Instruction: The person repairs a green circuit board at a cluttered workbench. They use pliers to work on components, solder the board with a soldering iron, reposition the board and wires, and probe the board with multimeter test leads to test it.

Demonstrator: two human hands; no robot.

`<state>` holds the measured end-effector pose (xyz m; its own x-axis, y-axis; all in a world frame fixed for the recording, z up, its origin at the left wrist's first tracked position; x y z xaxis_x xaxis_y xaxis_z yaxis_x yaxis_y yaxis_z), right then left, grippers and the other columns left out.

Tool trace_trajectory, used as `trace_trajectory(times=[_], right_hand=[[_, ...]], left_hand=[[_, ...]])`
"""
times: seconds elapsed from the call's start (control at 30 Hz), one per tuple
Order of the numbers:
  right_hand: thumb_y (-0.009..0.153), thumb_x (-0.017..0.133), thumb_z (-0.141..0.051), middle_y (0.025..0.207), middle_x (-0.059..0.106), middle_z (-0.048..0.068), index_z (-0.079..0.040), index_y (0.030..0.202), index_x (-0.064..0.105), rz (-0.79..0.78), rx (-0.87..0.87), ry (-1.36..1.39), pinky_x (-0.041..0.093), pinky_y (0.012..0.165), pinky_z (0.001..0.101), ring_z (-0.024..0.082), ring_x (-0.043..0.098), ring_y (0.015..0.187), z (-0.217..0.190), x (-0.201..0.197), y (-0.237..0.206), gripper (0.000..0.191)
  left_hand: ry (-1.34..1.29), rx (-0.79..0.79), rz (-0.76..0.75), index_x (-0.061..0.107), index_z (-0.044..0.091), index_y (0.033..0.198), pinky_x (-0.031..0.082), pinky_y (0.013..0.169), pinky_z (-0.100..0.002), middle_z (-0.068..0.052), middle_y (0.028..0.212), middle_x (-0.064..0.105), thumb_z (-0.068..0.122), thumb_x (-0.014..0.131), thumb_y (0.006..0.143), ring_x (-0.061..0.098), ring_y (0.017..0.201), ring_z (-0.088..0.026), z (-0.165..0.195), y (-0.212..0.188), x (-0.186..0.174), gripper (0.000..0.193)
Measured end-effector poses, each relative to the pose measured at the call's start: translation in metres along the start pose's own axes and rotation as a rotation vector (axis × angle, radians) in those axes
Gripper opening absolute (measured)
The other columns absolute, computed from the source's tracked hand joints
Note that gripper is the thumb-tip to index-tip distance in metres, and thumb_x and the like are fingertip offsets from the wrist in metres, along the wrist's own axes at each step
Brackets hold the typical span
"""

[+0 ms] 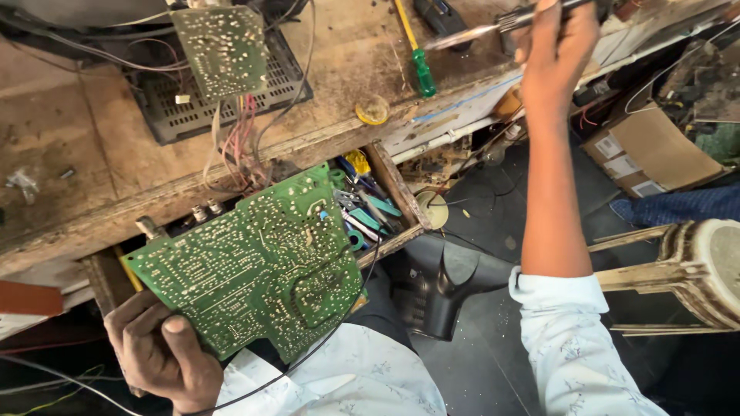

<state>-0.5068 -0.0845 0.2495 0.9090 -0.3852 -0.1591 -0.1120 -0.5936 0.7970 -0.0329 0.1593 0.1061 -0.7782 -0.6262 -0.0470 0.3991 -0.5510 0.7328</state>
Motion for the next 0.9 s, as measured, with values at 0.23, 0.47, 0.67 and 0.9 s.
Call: trace_trajectory(times=[0.23, 0.47, 0.67, 0.9], right_hand=[[0.125, 0.054, -0.02, 0.084, 0.058, 0.004, 0.0, 0.117, 0.056, -0.012, -0.083, -0.247, 0.045, 0.057, 0.0257, 0.009, 0.057, 0.064, 0.061, -0.031, -0.012, 0.021], [0.125, 0.052, -0.023, 0.083, 0.06, 0.005, 0.0, 0.121, 0.057, -0.022, -0.118, -0.272, 0.046, 0.057, 0.0272, 0.011, 0.058, 0.063, 0.091, -0.039, -0.017, 0.024], [0.126, 0.052, -0.023, 0.087, 0.063, 0.007, 0.001, 0.12, 0.057, -0.011, -0.099, -0.271, 0.046, 0.058, 0.0273, 0.012, 0.06, 0.063, 0.094, -0.038, -0.019, 0.025], [0.125, 0.053, -0.023, 0.084, 0.06, 0.004, 0.0, 0.123, 0.058, -0.003, -0.047, -0.231, 0.045, 0.057, 0.0259, 0.01, 0.059, 0.062, 0.089, -0.036, -0.017, 0.024]], left_hand=[[-0.039, 0.002, -0.004, 0.061, -0.006, 0.109, 0.044, 0.091, -0.028, -0.017, 0.118, 0.06, 0.03, 0.059, 0.12, 0.055, 0.103, -0.019, -0.023, 0.002, 0.008, 0.038], [-0.003, -0.05, -0.036, 0.06, -0.005, 0.11, 0.044, 0.094, -0.029, -0.014, 0.119, 0.058, 0.033, 0.058, 0.122, 0.054, 0.106, -0.017, -0.017, 0.006, 0.016, 0.04], [-0.016, -0.049, -0.032, 0.06, -0.006, 0.11, 0.044, 0.092, -0.028, -0.013, 0.119, 0.058, 0.034, 0.058, 0.121, 0.054, 0.106, -0.016, -0.016, 0.005, 0.018, 0.042], [0.004, -0.044, -0.032, 0.06, -0.005, 0.111, 0.044, 0.094, -0.028, -0.013, 0.12, 0.059, 0.034, 0.058, 0.123, 0.054, 0.106, -0.017, -0.015, 0.006, 0.017, 0.041]])
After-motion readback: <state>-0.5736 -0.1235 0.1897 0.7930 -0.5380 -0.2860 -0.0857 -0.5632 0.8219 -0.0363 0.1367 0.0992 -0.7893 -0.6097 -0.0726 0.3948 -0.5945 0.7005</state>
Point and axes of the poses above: each hand's wrist, its own y-axis towards the middle knuckle, its own x-axis out of the palm, z = x × y, the point moved 1 cm from there along y, towards the middle knuckle
